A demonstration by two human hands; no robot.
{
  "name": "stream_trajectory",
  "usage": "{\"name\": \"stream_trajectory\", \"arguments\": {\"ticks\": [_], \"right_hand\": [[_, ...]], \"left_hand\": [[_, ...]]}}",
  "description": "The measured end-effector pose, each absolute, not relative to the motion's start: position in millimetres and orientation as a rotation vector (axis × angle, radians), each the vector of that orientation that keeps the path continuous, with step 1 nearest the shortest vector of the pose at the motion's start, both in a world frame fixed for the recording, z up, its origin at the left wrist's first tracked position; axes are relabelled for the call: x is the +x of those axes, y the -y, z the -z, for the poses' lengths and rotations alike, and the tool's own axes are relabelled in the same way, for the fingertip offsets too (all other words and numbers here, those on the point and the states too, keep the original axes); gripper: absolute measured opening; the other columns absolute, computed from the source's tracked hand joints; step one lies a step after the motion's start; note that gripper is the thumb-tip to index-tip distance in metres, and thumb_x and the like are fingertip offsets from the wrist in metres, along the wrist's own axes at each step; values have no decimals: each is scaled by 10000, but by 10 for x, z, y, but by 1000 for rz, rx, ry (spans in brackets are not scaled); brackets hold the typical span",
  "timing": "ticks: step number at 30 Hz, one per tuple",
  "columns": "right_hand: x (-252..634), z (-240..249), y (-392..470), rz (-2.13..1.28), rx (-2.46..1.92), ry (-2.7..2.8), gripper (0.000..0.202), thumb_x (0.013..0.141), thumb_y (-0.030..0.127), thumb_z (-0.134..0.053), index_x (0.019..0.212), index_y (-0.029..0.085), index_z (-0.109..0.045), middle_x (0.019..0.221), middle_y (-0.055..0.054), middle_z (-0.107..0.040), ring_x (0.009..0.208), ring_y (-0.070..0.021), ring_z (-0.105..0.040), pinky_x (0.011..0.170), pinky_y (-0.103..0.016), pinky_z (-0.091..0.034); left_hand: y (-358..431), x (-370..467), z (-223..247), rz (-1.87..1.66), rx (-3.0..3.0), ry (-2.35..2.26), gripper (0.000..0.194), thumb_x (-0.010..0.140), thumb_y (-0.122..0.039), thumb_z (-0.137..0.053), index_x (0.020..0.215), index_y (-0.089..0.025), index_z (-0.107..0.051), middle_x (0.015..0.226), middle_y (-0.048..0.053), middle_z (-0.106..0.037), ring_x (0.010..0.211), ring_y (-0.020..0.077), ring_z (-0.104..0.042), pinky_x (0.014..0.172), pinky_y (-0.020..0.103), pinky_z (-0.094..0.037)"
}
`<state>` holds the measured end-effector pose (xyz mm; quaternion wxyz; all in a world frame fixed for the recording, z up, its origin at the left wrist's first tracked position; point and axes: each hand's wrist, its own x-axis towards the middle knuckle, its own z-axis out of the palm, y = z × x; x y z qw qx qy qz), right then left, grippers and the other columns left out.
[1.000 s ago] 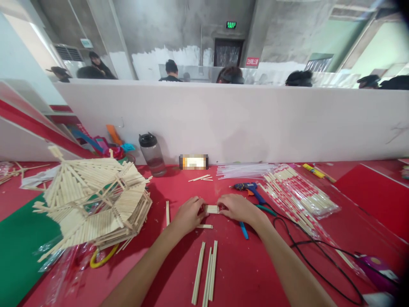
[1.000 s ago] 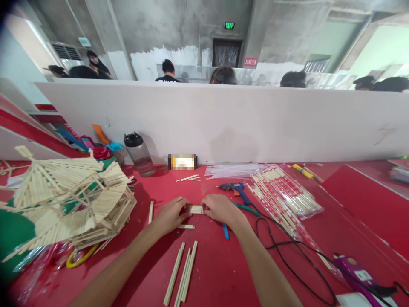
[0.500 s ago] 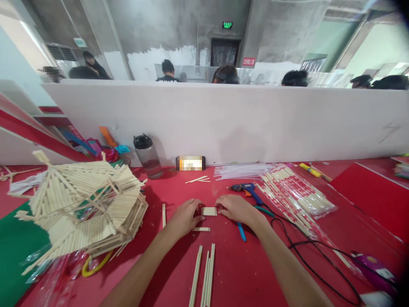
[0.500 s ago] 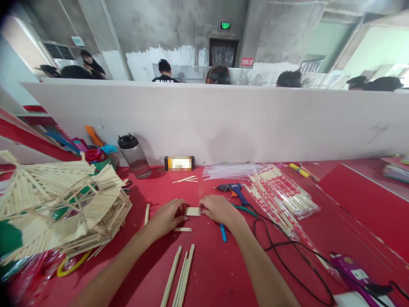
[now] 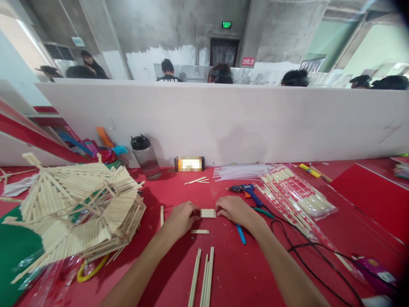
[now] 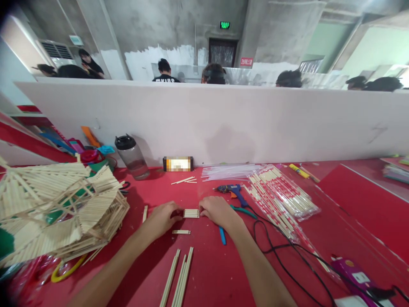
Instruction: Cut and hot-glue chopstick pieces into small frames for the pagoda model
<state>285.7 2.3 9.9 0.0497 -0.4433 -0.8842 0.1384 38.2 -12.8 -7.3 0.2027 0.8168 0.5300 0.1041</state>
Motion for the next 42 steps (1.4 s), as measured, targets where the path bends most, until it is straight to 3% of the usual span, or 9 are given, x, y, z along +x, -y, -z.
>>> {"name": "stream_trajectory", "arguments": {"ticks": [9,19,24,28,33,36,39,42], "right_hand": [[2826,-85,-27,-394,-1374,2724,101,926,274,-630,949,224,-714,989,-49,-721,957,-199,-642,711,-249,-369],[2865,-191,-16,-417,-1388,2696,116,934,277,-611,928,215,-709,981,-49,-725,955,-200,-647,734,-258,-376],[2908,-229,-33,-412,-1369,2679,107,927,256,-605,912,214,-702,979,-44,-727,950,-199,-644,755,-260,-388],[2913,-246,-24,-439,-1329,2681,114,926,249,-595,911,212,-702,978,-43,-729,935,-195,-644,782,-265,-395],[2882,-297,17,-549,-1236,2696,150,939,252,-565,936,215,-711,988,-42,-732,960,-194,-646,833,-261,-397],[2873,-299,32,-603,-1230,2695,133,916,236,-590,967,216,-711,1017,-45,-732,968,-197,-644,829,-258,-398],[2877,-280,42,-651,-1232,2729,117,868,244,-658,966,220,-717,1009,-38,-736,948,-201,-647,790,-255,-400],[2869,-269,55,-689,-1255,2778,112,843,287,-699,929,223,-732,944,-31,-744,902,-205,-655,733,-255,-392]], "left_hand": [[146,390,31,-222,2357,-1489,216,889,-209,-551,967,-272,-743,909,50,-687,834,206,-654,707,268,-407],[197,280,-170,-151,2297,-1409,152,826,-236,-628,952,-272,-705,964,44,-728,948,238,-665,772,283,-426],[291,177,-313,20,2267,-1184,166,786,-339,-684,943,-285,-670,908,12,-727,812,212,-664,639,253,-399],[343,210,-345,33,2328,-1233,120,827,-352,-632,915,-272,-653,899,23,-718,790,215,-657,612,258,-368],[372,286,-291,159,2327,-1208,129,759,-315,-691,877,-272,-662,830,3,-704,684,195,-624,542,255,-320],[375,318,-249,165,2337,-1212,103,823,-345,-632,862,-259,-672,825,15,-708,654,187,-609,533,258,-316],[371,354,-240,42,2340,-1235,226,897,-433,-556,877,-242,-676,846,35,-715,675,189,-614,563,260,-344],[360,405,-239,-79,2333,-1245,225,927,-394,-540,865,-226,-676,866,45,-721,730,188,-643,598,255,-355]]}}
